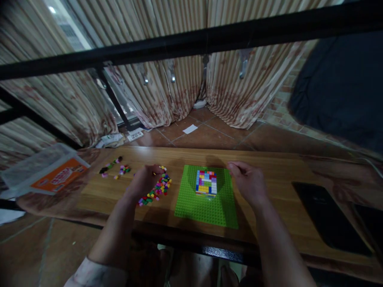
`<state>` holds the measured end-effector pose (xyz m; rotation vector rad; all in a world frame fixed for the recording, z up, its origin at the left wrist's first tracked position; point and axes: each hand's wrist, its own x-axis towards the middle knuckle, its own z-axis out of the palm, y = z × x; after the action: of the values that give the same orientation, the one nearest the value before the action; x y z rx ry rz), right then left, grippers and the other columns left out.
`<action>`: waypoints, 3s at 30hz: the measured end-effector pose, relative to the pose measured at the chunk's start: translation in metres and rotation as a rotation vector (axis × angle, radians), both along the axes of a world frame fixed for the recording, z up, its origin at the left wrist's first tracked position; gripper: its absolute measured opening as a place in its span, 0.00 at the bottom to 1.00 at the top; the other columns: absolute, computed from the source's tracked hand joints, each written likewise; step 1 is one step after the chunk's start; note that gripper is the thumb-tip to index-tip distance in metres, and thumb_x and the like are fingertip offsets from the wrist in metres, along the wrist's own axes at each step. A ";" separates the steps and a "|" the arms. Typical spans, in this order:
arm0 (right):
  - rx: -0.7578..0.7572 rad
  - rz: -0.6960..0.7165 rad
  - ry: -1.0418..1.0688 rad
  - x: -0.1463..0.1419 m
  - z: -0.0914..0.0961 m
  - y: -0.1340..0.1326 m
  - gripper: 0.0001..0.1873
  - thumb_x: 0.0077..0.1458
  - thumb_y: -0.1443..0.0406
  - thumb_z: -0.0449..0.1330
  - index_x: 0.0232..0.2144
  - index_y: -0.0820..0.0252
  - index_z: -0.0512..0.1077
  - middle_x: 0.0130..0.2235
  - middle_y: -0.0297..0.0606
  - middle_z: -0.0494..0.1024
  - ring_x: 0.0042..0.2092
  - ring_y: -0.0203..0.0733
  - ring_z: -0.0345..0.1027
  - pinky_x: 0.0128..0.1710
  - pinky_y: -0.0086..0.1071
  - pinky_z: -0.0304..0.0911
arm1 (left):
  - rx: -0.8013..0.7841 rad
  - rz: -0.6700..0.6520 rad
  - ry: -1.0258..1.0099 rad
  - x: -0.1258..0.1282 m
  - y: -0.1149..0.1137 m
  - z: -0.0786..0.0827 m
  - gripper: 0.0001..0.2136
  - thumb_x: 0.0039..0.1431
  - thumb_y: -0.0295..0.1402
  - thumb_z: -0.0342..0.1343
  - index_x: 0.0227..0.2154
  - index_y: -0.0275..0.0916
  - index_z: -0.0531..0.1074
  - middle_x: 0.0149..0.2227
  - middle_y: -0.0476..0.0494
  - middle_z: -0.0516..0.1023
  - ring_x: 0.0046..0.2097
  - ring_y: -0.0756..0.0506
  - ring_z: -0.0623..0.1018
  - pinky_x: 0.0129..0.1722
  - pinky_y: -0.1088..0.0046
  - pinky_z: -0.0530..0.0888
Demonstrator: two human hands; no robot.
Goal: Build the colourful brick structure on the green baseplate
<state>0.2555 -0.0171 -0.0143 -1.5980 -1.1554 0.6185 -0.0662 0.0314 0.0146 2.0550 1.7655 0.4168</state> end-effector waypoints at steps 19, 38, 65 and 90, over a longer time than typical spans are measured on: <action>-0.046 0.067 -0.085 -0.013 0.008 0.003 0.13 0.51 0.55 0.60 0.32 0.56 0.79 0.34 0.38 0.82 0.34 0.44 0.76 0.36 0.37 0.70 | 0.010 -0.211 0.325 0.018 -0.016 -0.014 0.12 0.52 0.24 0.51 0.35 0.37 0.79 0.40 0.37 0.79 0.41 0.40 0.78 0.40 0.67 0.72; 0.096 0.454 0.097 -0.061 0.035 -0.012 0.11 0.50 0.59 0.64 0.37 0.55 0.78 0.35 0.35 0.80 0.36 0.38 0.73 0.39 0.33 0.68 | -0.430 -0.108 -1.089 0.067 -0.029 0.014 0.10 0.51 0.39 0.62 0.28 0.35 0.75 0.26 0.50 0.74 0.26 0.54 0.69 0.27 0.78 0.64; -0.094 0.168 0.151 -0.026 0.001 0.000 0.12 0.41 0.58 0.65 0.29 0.58 0.79 0.31 0.38 0.82 0.32 0.41 0.74 0.36 0.35 0.67 | -0.493 0.072 -1.179 0.087 -0.037 0.014 0.11 0.44 0.35 0.64 0.30 0.33 0.77 0.27 0.47 0.75 0.25 0.55 0.66 0.27 0.77 0.61; -0.136 0.217 -0.020 -0.023 0.001 0.005 0.09 0.46 0.60 0.63 0.30 0.55 0.80 0.33 0.37 0.83 0.35 0.43 0.76 0.39 0.37 0.67 | -0.427 0.062 -0.969 0.098 -0.041 0.004 0.10 0.48 0.35 0.61 0.32 0.37 0.80 0.24 0.50 0.76 0.26 0.52 0.68 0.26 0.77 0.63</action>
<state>0.2323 -0.0123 -0.0129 -1.6069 -1.3373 0.8386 0.0315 -0.0098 0.0191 1.1682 1.1656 0.7981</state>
